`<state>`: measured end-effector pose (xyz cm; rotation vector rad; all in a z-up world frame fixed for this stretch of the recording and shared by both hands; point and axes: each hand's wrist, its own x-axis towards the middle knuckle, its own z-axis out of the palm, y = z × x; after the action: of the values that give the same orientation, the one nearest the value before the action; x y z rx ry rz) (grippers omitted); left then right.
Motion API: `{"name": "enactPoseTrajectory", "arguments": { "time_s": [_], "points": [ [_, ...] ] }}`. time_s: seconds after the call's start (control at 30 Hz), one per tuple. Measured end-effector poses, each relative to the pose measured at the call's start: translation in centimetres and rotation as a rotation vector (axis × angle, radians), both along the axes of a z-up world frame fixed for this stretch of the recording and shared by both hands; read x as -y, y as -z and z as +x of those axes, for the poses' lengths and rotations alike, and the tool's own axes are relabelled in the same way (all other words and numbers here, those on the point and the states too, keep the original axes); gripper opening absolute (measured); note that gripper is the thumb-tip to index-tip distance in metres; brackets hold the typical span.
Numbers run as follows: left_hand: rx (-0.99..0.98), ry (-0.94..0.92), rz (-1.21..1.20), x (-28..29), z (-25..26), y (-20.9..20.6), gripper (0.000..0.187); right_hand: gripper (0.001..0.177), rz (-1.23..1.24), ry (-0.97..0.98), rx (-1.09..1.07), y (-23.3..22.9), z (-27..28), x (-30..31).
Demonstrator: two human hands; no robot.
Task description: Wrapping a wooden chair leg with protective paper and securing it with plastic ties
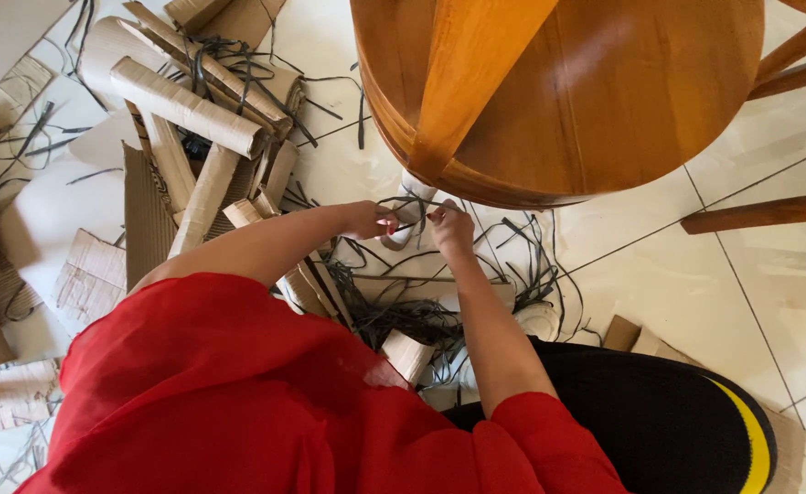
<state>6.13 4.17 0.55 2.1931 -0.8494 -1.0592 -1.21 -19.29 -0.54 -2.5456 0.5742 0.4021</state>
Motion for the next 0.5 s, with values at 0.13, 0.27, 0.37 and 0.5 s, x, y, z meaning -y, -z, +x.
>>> {"name": "enactPoseTrajectory", "arguments": {
  "time_s": [0.13, 0.27, 0.37, 0.5],
  "points": [
    [0.033, 0.049, 0.158, -0.4, 0.7, -0.6, 0.036, 0.019, 0.031, -0.070, 0.071, -0.4, -0.5, 0.7],
    [0.107, 0.007, 0.233, -3.9, 0.1, 0.9, 0.049, 0.010, 0.450, -0.238, 0.090, 0.7, -3.9, 3.4],
    [0.223, 0.216, 0.544, -7.3, -0.2, 5.7, 0.040, 0.015, 0.642, -0.197, -0.043, 4.4, -4.8, 2.3],
    [0.200, 0.536, 0.797, -7.1, -1.4, 1.0, 0.049, 0.011, 0.675, -0.122, 0.031, 2.6, -6.6, -3.1]
  ]
}}
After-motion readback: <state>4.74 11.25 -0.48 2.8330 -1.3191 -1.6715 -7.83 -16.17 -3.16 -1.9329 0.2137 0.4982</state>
